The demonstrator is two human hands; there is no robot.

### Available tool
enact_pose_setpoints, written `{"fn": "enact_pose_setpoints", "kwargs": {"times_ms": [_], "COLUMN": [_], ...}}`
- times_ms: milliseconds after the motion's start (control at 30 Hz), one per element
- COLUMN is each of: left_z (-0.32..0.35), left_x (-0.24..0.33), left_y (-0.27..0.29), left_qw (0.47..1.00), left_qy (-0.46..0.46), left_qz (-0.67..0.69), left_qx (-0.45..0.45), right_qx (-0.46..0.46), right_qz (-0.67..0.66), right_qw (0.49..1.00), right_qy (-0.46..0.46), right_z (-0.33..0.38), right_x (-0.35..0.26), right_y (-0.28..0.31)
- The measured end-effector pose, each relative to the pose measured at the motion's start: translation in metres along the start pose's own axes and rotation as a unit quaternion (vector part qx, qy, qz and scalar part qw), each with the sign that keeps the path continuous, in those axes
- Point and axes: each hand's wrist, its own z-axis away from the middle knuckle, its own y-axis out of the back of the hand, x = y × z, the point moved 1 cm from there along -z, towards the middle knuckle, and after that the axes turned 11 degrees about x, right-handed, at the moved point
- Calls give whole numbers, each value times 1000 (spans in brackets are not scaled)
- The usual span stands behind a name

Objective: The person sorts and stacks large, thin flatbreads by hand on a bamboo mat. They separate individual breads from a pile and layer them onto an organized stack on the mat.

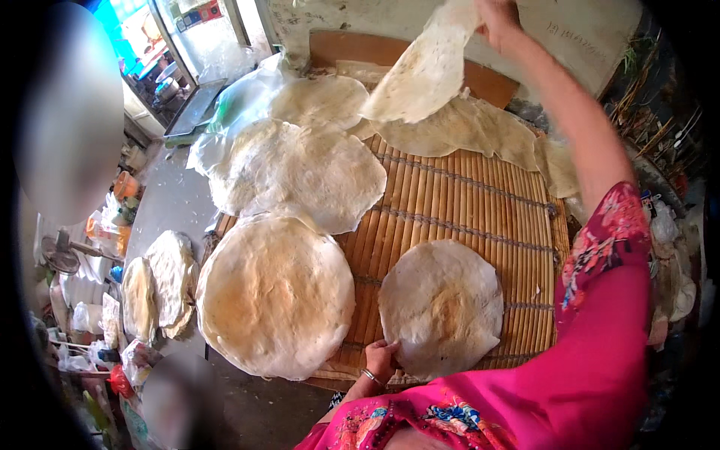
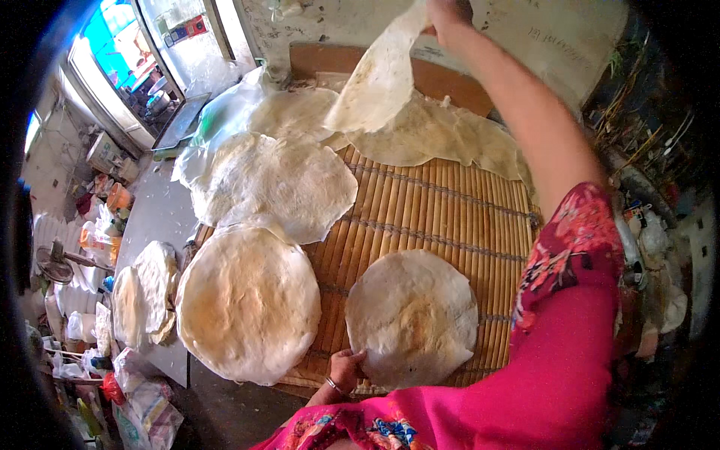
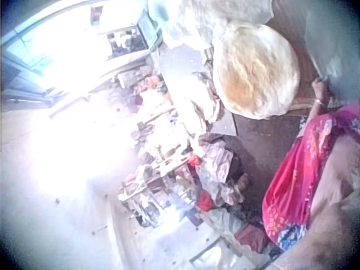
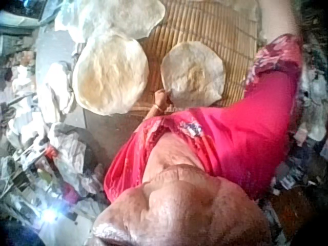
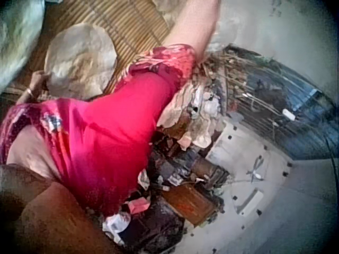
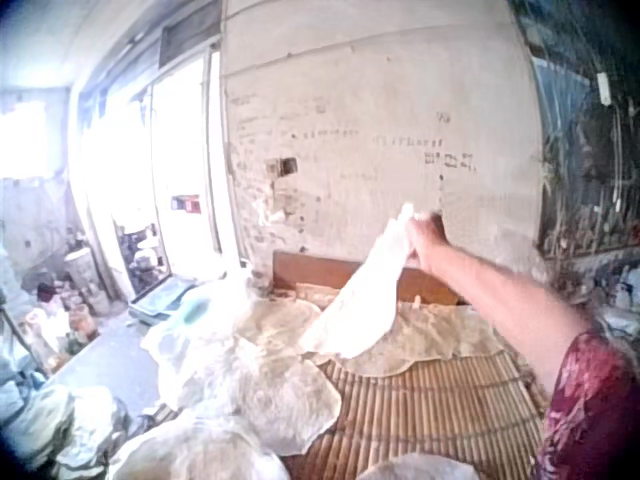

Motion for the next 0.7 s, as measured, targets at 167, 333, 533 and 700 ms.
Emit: {"fn": "enact_pose_setpoints", "kwargs": {"times_ms": [167,333,533,700], "left_z": [11,5,15,35], "left_x": [7,8,16,29], "left_y": [-13,-23,-11,-42], "left_qw": [999,999,995,992], "left_qy": [0,-7,-68,-89], "left_qz": [12,-22,-64,-67], "left_qx": [47,35,25,-61], "right_qx": [11,-30,-150,-287], "right_qz": [138,183,189,274], "right_qw": [980,902,870,896], "right_qy": [-141,-389,-430,-202], "right_z": [45,168,279,360], "right_x": [167,294,221,207], "right_y": [57,187,256,348]}}
